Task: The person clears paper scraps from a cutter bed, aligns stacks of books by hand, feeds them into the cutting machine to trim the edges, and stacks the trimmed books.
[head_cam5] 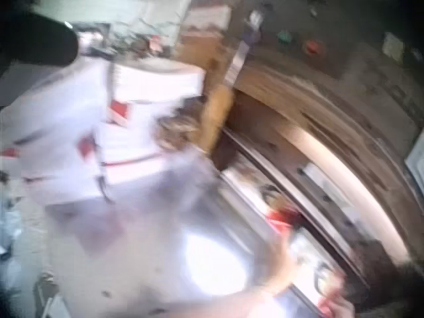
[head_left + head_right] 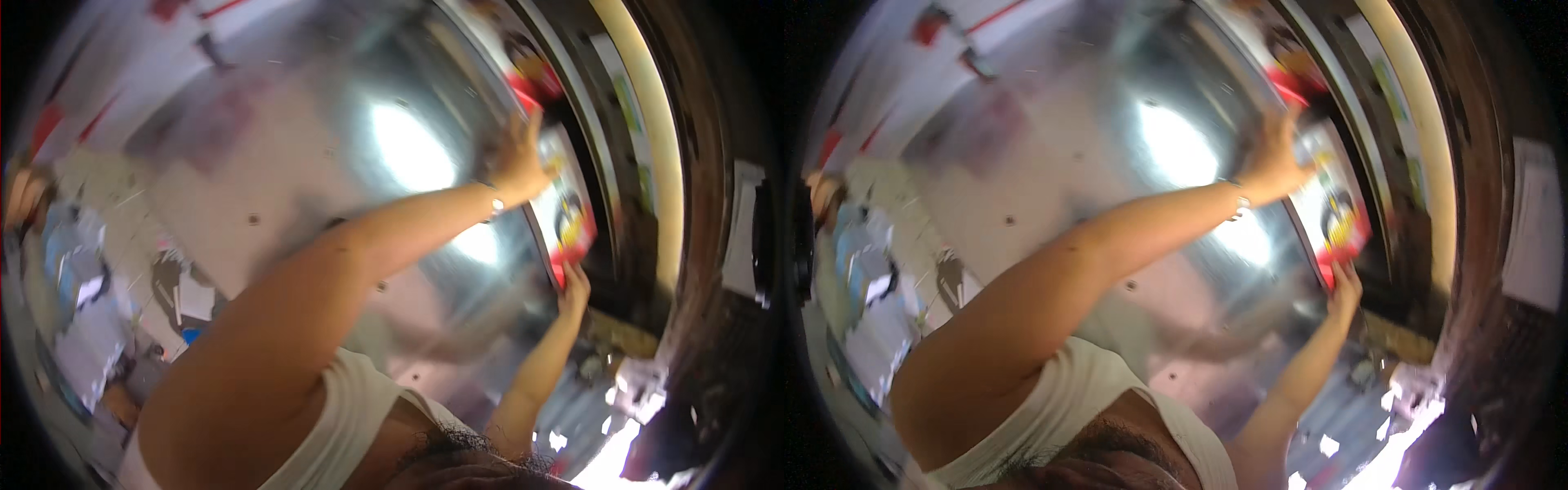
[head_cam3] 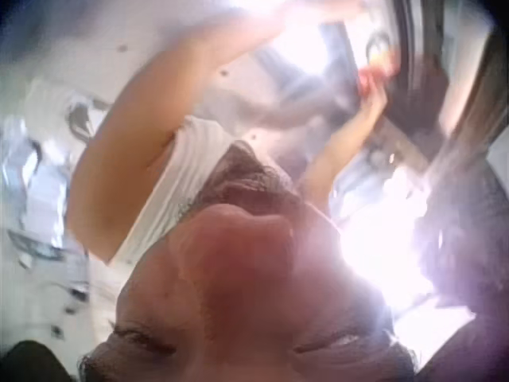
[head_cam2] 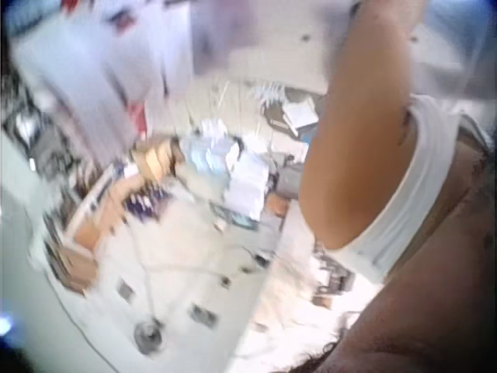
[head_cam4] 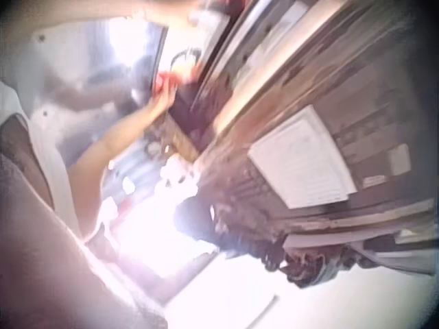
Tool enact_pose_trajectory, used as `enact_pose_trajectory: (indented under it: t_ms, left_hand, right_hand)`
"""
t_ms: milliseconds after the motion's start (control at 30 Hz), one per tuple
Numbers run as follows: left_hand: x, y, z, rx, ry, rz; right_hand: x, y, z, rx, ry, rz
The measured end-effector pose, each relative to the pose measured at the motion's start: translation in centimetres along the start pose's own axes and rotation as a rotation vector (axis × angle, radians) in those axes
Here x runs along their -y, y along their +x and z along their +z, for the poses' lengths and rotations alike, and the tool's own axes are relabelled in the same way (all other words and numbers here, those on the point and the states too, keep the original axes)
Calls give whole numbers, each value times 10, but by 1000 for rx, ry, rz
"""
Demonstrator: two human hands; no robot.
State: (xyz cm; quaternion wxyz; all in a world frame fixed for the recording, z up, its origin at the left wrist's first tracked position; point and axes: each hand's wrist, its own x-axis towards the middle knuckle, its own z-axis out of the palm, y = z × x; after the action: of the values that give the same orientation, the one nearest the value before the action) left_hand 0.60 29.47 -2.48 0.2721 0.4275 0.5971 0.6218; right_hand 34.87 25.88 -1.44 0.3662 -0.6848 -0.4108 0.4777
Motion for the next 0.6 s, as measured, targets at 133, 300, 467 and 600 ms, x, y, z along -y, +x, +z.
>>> enact_pose_trajectory:
  t_ms: [133,300,467,600]
  left_hand:
    - [-51,-46,42,-18,-328,-403]
    - [-44,-58,64,235,-825,-648]
    - [-31,-25,53,406,-1059,-694]
    - [-17,3,50,526,-1097,-654]
  right_hand:
    - [19,20,-18,-96,-61,-27]
    - [34,52,-18,-171,-115,13]
    - [41,81,-18,-81,-110,18]
    - [49,106,-24,-137,-57,41]
